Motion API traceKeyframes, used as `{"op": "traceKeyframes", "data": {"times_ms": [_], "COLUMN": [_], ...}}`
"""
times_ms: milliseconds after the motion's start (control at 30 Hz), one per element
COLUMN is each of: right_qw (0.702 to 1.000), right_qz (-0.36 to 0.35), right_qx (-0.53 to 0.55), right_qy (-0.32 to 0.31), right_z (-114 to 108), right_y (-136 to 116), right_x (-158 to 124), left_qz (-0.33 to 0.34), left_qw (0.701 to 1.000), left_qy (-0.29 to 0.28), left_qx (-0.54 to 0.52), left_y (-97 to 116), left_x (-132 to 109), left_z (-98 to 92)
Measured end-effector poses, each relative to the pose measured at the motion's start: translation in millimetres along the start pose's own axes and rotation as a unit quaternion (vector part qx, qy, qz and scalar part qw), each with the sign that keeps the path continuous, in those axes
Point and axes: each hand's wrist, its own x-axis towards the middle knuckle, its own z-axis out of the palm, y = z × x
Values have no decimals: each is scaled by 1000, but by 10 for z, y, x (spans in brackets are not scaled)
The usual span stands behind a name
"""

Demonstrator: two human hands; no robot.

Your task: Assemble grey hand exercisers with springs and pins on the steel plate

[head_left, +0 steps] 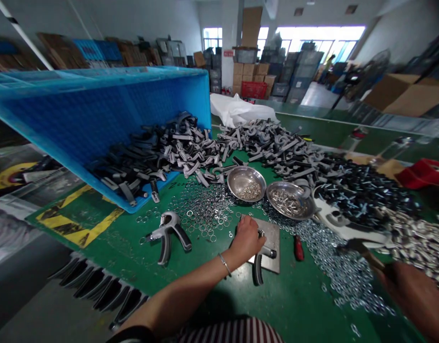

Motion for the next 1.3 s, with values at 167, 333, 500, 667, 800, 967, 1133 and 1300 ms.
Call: {"op": "traceKeyframes", "data": {"times_ms": [167,333,500,667,800,967,1133,1300], "right_qw": [967,956,948,948,910,903,994,953], "right_qz": [-97,-165,-199,-179,-52,170,63,-302], "right_qx": [176,180,147,157,313,361,61,-27], "right_qy": [-159,-163,-202,-209,-268,-160,-70,-22], "right_z": [9,141,297,298,201,169,244,455], "right_y": [-1237,-2130,-2170,-2178,-1893,-864,-331,-889], "right_x": [-215,-169,33,40,-70,-108,22,49], "left_qz": [5,4,-6,5,-6,39,85,61], "left_qw": [1000,1000,1000,1000,1000,997,985,989], "left_qy": [7,6,3,-2,9,8,-96,-121], "left_qx": [7,3,-4,-3,-16,67,119,-64], "left_y": [-6,2,9,-40,-165,-79,241,225], "left_x": [-2,-8,-14,28,-32,-313,-212,74], "left_z": [19,-4,25,-7,-383,-544,-169,-321]}}
